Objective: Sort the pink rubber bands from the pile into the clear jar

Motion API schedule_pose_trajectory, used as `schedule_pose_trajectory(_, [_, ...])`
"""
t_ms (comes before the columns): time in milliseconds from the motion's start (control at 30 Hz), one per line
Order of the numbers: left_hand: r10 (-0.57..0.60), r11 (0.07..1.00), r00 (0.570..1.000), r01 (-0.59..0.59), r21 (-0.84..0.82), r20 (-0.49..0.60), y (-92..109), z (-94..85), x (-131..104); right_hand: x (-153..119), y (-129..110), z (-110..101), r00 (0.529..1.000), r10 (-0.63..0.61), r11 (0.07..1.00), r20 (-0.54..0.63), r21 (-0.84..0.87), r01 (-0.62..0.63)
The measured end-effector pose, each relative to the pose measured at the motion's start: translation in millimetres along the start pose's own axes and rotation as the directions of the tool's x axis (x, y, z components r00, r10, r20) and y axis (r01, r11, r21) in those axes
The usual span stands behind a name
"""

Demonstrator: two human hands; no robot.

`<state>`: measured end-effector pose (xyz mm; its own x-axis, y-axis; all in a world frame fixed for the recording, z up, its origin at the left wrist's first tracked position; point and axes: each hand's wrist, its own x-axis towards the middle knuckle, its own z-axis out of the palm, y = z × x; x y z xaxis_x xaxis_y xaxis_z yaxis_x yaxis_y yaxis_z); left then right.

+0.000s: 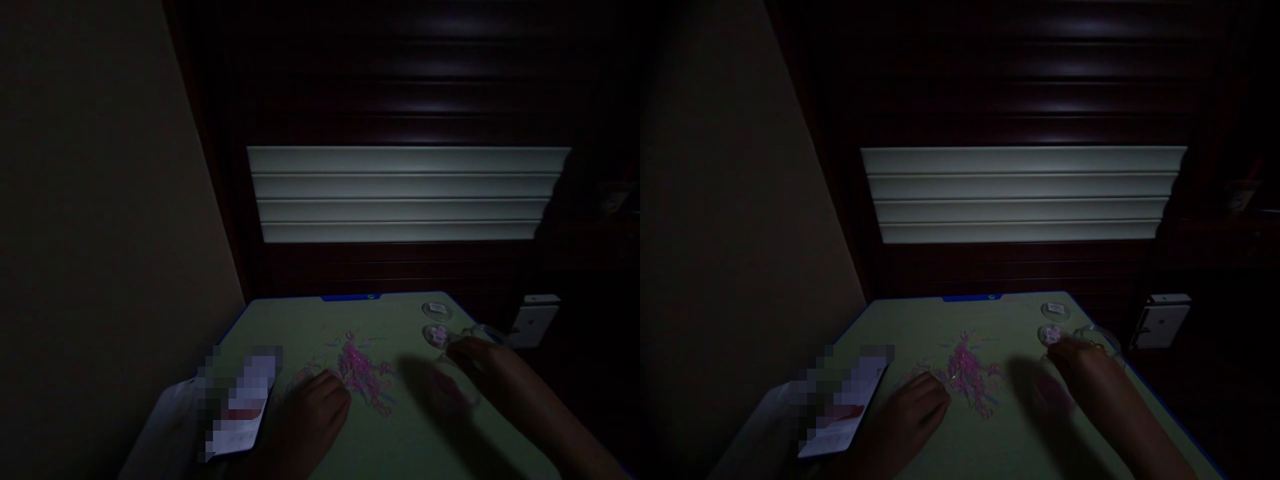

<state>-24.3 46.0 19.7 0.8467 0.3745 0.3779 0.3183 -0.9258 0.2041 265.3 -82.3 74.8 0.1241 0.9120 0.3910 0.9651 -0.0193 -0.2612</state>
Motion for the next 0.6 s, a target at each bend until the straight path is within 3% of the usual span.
schedule_pose_trajectory(300, [-0.02,1.0,0.999,0.02,0.0,-0.025,-3.3,6.9,-2.9,-3.0,26.8,9.5,0.984,-0.02,0.998,0.178,0.062,0.009])
schedule_pose_trajectory(600, [-0.064,0.997,0.997,0.065,0.028,-0.04,-9.1,8.3,-2.1,-2.5,16.6,8.1,0.996,-0.025,0.996,0.082,0.085,0.018])
